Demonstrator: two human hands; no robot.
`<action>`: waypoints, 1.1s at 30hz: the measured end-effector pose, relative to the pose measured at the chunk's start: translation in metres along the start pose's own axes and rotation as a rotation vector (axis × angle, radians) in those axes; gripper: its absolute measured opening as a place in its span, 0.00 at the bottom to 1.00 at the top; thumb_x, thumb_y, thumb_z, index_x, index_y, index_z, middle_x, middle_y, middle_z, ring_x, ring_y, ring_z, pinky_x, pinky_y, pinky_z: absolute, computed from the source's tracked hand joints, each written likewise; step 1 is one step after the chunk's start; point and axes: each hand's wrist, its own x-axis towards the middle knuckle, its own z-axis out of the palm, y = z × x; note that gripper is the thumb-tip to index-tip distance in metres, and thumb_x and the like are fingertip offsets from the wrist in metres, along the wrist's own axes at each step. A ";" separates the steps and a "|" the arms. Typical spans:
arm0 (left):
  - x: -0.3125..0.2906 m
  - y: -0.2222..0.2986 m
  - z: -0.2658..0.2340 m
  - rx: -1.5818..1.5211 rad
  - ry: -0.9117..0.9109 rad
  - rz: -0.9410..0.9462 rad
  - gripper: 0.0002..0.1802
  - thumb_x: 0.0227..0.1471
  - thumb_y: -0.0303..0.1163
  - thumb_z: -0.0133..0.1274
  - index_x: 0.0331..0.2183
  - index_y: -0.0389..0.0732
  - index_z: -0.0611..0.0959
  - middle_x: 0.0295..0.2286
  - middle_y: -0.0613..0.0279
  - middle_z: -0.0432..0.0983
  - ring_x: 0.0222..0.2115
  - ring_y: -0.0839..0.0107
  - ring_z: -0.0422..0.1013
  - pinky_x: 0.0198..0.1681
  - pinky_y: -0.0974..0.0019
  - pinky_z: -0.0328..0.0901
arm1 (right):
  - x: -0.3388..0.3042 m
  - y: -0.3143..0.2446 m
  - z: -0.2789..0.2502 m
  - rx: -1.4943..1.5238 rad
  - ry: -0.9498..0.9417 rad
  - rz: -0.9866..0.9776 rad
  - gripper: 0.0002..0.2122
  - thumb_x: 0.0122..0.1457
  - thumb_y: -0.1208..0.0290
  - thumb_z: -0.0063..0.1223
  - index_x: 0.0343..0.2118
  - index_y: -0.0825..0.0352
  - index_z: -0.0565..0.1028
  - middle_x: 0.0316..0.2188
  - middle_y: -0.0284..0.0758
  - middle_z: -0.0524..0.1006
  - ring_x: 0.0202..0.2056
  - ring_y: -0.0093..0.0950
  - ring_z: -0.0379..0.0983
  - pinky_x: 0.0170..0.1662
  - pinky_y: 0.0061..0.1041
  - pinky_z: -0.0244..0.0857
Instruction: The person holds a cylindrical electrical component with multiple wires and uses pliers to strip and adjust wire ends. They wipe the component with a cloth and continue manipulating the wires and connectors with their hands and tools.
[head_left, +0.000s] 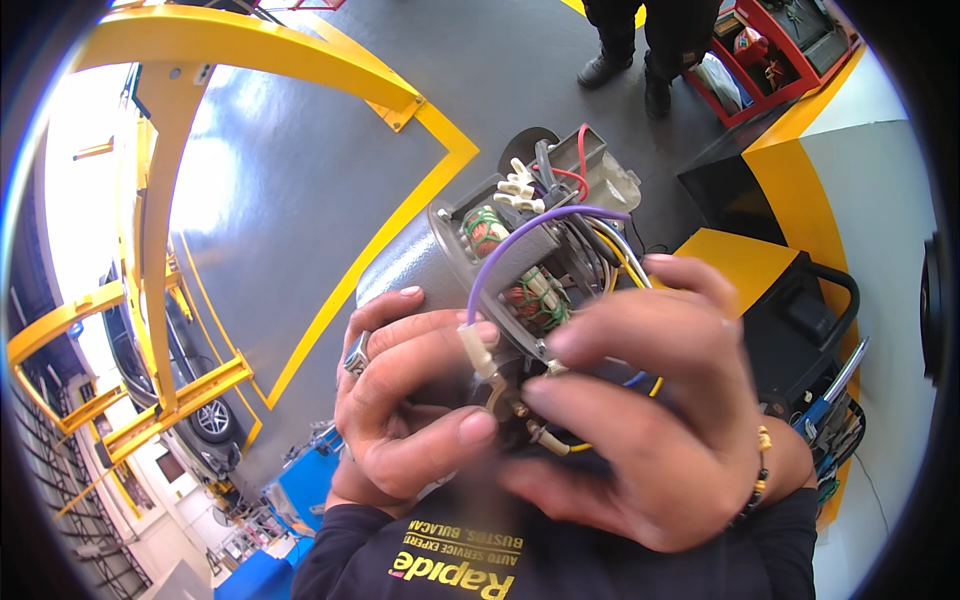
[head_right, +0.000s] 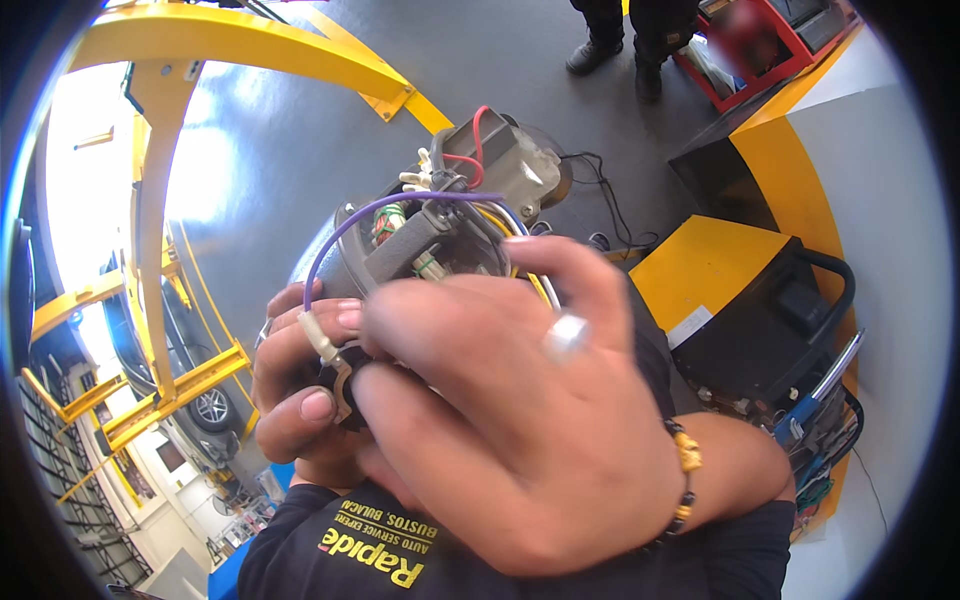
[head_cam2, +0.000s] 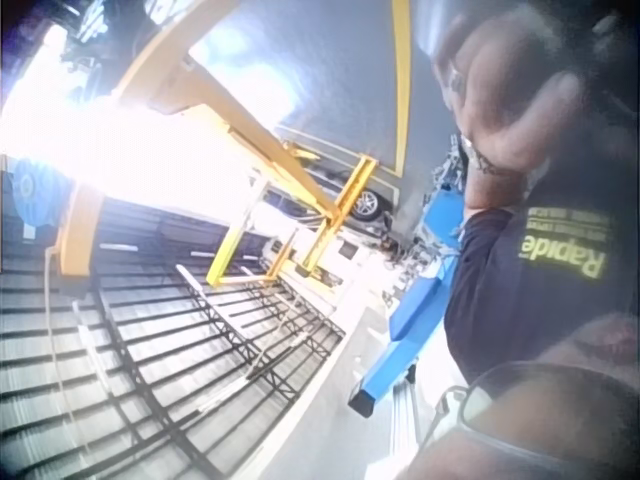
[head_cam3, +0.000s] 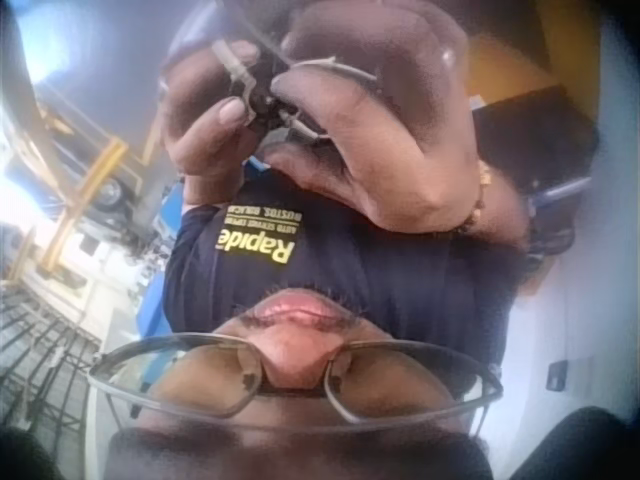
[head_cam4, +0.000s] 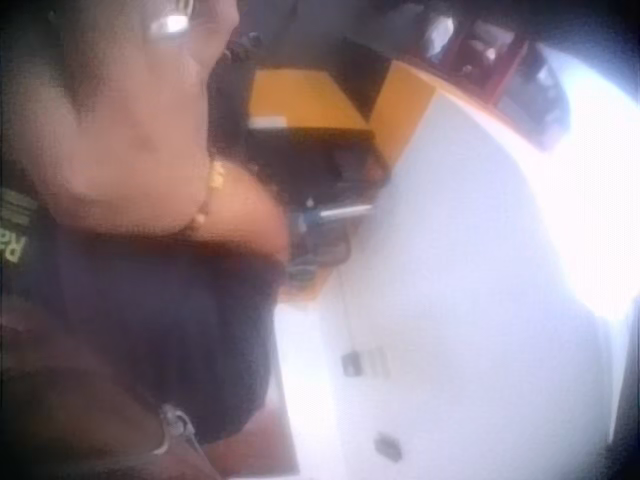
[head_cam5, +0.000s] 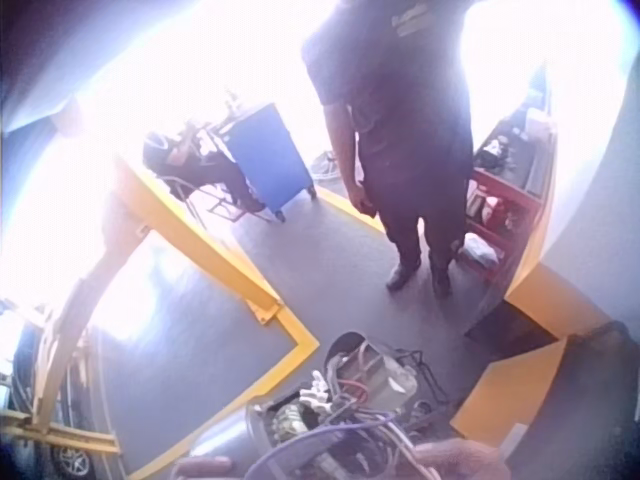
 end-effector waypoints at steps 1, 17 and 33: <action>-0.001 0.000 0.000 -0.002 -0.001 -0.005 0.28 0.52 0.30 0.65 0.51 0.64 0.73 0.46 0.57 0.81 0.45 0.55 0.80 0.56 0.44 0.66 | -0.009 0.004 -0.005 -0.013 0.037 -0.006 0.22 0.42 0.58 0.77 0.39 0.60 0.78 0.44 0.37 0.73 0.43 0.33 0.73 0.56 0.49 0.61; -0.005 -0.005 0.000 0.072 -0.028 0.033 0.32 0.51 0.29 0.68 0.51 0.60 0.68 0.47 0.57 0.81 0.47 0.53 0.80 0.56 0.45 0.66 | -0.109 0.050 -0.031 -0.205 0.387 0.316 0.16 0.55 0.56 0.64 0.32 0.64 0.73 0.47 0.46 0.70 0.51 0.39 0.68 0.61 0.45 0.59; 0.007 0.004 0.002 0.241 -0.032 0.129 0.31 0.45 0.25 0.71 0.47 0.57 0.74 0.42 0.54 0.81 0.43 0.51 0.81 0.50 0.44 0.72 | -0.246 0.051 -0.106 -0.424 0.703 0.494 0.06 0.67 0.74 0.45 0.39 0.71 0.72 0.54 0.44 0.70 0.56 0.31 0.66 0.62 0.31 0.57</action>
